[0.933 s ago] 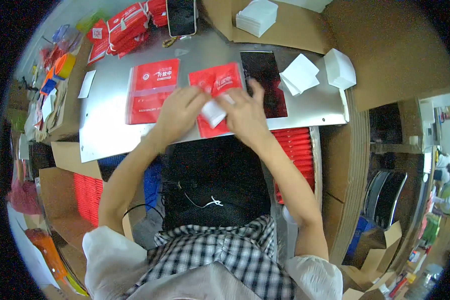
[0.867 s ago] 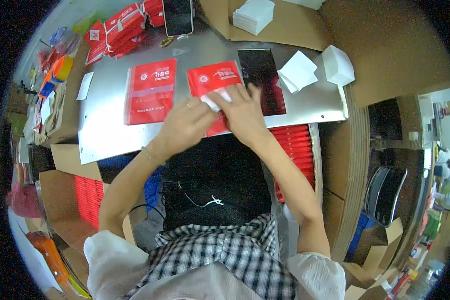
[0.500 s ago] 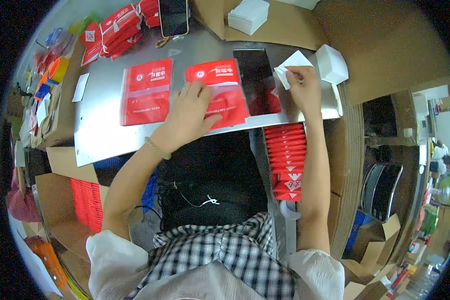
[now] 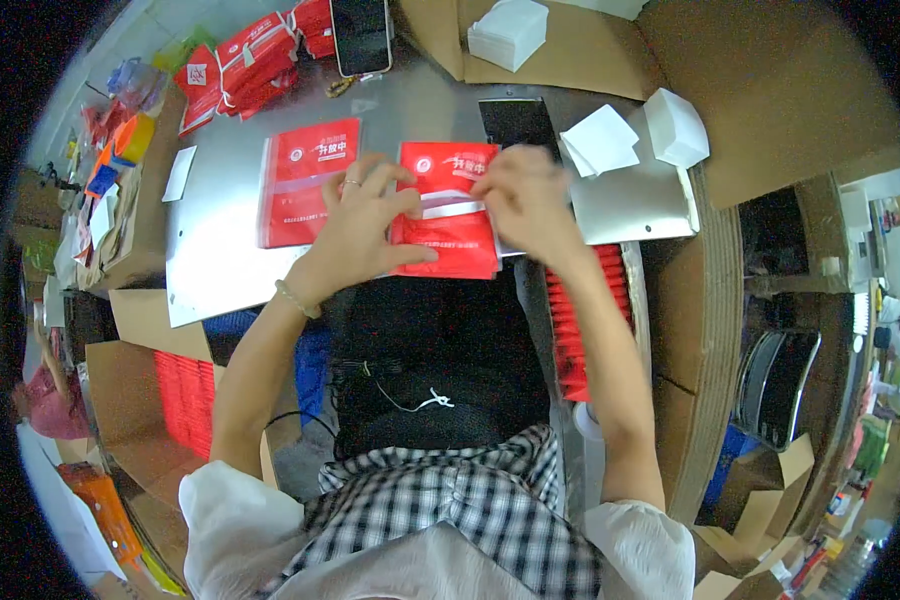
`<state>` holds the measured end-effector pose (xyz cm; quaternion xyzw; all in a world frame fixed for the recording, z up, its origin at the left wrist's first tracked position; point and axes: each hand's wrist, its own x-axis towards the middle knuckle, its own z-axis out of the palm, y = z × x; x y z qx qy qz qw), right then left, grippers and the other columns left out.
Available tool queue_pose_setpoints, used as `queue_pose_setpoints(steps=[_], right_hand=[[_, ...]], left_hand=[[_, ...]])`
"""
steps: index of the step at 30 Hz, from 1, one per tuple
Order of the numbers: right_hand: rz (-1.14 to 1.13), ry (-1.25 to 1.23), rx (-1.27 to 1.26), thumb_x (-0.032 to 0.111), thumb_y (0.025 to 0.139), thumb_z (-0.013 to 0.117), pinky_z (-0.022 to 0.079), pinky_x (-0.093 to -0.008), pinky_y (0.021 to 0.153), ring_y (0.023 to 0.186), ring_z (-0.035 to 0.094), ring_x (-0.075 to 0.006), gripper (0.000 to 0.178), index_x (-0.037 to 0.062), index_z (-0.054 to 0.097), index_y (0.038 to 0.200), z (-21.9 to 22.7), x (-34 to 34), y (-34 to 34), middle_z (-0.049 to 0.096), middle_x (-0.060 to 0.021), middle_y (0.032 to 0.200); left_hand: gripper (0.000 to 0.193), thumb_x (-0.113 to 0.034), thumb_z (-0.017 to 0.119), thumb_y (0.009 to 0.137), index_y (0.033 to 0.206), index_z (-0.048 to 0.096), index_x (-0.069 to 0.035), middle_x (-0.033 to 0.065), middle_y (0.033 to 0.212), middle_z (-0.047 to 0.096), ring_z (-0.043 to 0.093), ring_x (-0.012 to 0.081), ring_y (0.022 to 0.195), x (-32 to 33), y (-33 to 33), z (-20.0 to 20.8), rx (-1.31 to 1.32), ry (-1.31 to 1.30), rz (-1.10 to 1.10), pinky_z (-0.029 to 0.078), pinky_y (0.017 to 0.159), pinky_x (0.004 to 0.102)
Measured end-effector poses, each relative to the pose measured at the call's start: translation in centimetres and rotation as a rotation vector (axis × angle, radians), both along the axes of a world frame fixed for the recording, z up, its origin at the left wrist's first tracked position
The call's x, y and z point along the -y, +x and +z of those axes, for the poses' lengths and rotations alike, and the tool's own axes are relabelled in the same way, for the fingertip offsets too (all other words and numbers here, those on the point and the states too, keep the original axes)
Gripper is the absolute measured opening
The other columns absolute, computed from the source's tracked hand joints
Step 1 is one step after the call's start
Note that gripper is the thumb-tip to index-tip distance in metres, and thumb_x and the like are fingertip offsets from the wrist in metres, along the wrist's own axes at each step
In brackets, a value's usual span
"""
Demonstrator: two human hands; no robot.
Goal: Packaging red booklets or envelopes into individual small white boxes and then placing them into larger shipping cartons.
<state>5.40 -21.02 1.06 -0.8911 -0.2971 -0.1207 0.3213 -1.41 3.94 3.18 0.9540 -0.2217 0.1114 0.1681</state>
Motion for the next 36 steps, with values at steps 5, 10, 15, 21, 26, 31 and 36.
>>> queue_pose_setpoints(steps=[5,10,15,21,26,31,36], right_hand=[[-0.491,-0.323,0.375,0.009,0.084,0.060,0.046,-0.0509,0.087,0.101,0.059,-0.0350,0.022,0.0063,0.070,0.104,-0.2,3.8,4.4,0.063,-0.0159,0.100],[-0.362,0.294,-0.304,0.012,0.087,0.064,0.048,-0.0461,0.089,0.098,0.058,-0.0421,0.019,0.0023,0.071,0.102,-1.1,8.8,4.4,0.062,-0.0216,0.101],[-0.313,-0.347,0.351,0.005,0.085,0.063,0.047,-0.0469,0.087,0.096,0.058,-0.0354,0.040,0.0060,0.061,0.125,2.5,4.8,3.1,0.061,-0.0136,0.101],[0.144,-0.095,0.147,-0.001,0.074,0.067,0.044,-0.0469,0.089,0.101,0.058,-0.0330,0.050,0.0148,0.068,0.121,-0.6,-1.9,-1.8,0.062,-0.0120,0.105],[0.390,-0.101,0.212,-0.002,0.076,0.061,0.035,-0.0527,0.106,0.119,0.059,-0.0302,0.046,0.0152,0.069,0.118,-0.4,-4.4,-3.5,0.064,-0.0109,0.123],[0.158,-0.093,-0.015,-0.003,0.076,0.059,0.030,-0.0565,0.109,0.118,0.060,-0.0261,0.045,0.0121,0.068,0.118,-0.2,-4.4,-3.0,0.067,-0.0139,0.116],[-0.418,-0.378,0.314,0.001,0.086,0.058,0.052,-0.0404,0.084,0.094,0.067,-0.0335,0.025,0.0030,0.070,0.108,0.8,4.4,0.8,0.069,-0.0155,0.106]], left_hand=[[0.038,-0.026,0.077,0.077,0.109,0.063,-0.010,0.0097,0.123,0.059,0.041,0.0359,0.135,6.5,3.4,0.3,0.273,-0.095,0.080,0.027,0.103,0.0623],[0.055,-0.033,0.073,0.084,0.129,0.056,-0.007,0.0124,0.131,0.057,0.049,0.0326,0.128,7.5,1.5,-2.5,0.204,-0.370,0.074,0.033,0.103,0.0558],[0.040,-0.026,0.066,0.091,0.125,0.061,-0.007,0.0072,0.128,0.060,0.055,0.0251,0.121,1.7,-1.8,-2.7,0.166,-0.016,0.156,0.042,0.096,0.0457],[0.012,-0.012,0.064,0.080,0.086,0.073,-0.007,0.0089,0.097,0.068,0.066,0.0276,0.093,0.6,2.2,-1.0,0.127,0.130,0.100,0.055,0.077,0.0400],[0.012,-0.013,0.062,0.081,0.091,0.065,-0.009,0.0096,0.093,0.062,0.066,0.0285,0.090,-0.1,2.6,-2.4,0.149,-0.058,0.014,0.052,0.075,0.0384],[0.023,-0.014,0.062,0.084,0.105,0.066,-0.007,0.0069,0.102,0.060,0.059,0.0251,0.105,1.8,-1.2,-2.7,0.177,-0.128,-0.210,0.046,0.090,0.0387],[0.033,-0.016,0.072,0.083,0.116,0.068,-0.010,0.0093,0.107,0.060,0.060,0.0292,0.102,1.7,-0.9,-1.3,0.119,-0.156,-0.109,0.049,0.086,0.0419]])
